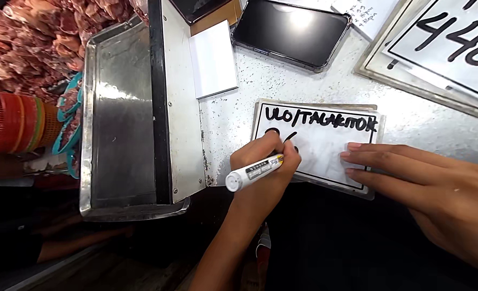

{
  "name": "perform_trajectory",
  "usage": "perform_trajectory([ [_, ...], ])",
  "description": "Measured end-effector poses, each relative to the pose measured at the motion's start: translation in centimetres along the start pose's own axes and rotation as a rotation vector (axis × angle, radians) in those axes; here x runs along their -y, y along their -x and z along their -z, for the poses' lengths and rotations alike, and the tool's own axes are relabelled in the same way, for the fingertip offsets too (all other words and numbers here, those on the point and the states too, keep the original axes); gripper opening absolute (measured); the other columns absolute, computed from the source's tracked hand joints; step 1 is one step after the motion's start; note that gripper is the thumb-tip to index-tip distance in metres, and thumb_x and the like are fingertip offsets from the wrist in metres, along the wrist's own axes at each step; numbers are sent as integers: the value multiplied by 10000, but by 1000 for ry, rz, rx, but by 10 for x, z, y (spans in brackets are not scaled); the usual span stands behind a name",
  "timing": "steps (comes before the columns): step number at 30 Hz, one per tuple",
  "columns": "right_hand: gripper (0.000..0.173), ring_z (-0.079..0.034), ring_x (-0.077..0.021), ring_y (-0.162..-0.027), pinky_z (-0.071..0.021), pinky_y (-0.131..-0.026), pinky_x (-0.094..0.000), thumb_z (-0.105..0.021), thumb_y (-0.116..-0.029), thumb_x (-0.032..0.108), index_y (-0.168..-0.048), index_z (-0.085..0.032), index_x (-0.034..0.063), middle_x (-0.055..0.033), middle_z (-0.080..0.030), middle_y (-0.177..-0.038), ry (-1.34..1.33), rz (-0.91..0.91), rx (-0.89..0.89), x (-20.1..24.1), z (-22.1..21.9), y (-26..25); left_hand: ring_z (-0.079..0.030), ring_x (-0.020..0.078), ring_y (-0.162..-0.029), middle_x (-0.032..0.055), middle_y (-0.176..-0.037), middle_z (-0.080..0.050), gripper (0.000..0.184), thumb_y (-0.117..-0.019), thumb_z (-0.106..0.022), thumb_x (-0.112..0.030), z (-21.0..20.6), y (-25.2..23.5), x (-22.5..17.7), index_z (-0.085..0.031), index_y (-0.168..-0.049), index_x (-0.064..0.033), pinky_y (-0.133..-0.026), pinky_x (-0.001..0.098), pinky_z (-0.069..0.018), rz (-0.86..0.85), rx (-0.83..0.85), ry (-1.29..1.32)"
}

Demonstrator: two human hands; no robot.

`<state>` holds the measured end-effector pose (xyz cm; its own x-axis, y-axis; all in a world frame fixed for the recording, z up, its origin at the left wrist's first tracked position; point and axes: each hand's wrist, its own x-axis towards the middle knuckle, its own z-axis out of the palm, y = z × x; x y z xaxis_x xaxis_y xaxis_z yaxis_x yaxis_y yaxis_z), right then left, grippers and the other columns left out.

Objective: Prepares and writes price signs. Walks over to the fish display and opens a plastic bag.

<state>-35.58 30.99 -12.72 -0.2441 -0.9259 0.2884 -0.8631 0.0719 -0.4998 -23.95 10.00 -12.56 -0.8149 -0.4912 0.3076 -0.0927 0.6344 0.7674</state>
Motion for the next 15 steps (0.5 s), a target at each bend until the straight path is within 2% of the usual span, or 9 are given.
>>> perform_trajectory([
  [3, 321, -681, -328, -1164, -543, -966, -358, -435, -932, -36, -1030, -735, 23, -149, -739, -1172, 2, -7, -16, 1, -1, 1, -522, -89, -543, -95, -579, -550, 164, -778, -680, -37, 3, 1, -1, -591, -650, -89, -509, 86, -439, -1, 12, 16],
  [7, 324, -681, -316, -1168, -542, -972, -348, -435, -939, -35, -1021, -741, 35, -135, -742, -1171, -1, -19, -37, 2, -3, 1, -523, -39, -530, -37, -604, -566, 147, -822, -690, -43, -16, -13, -1, -611, -698, -51, -489, 115, -442, -77, 39, 31],
  [12, 344, -682, -307, -1169, -531, -990, -332, -428, -926, -43, -1019, -749, 41, -131, -746, -1165, -22, -14, -80, -1, -6, 3, -502, -47, -529, -45, -568, -533, 190, -798, -677, -57, -10, -11, -3, -580, -634, -67, -493, 113, -403, -92, 105, 0],
  [15, 336, -683, -310, -1163, -534, -983, -335, -434, -926, -42, -1013, -748, 39, -133, -746, -1161, -33, -25, -93, 0, -8, 4, -529, -48, -558, -21, -584, -570, 180, -810, -695, -50, -10, -7, -6, -612, -652, -31, -522, 105, -427, -110, 152, 38],
])
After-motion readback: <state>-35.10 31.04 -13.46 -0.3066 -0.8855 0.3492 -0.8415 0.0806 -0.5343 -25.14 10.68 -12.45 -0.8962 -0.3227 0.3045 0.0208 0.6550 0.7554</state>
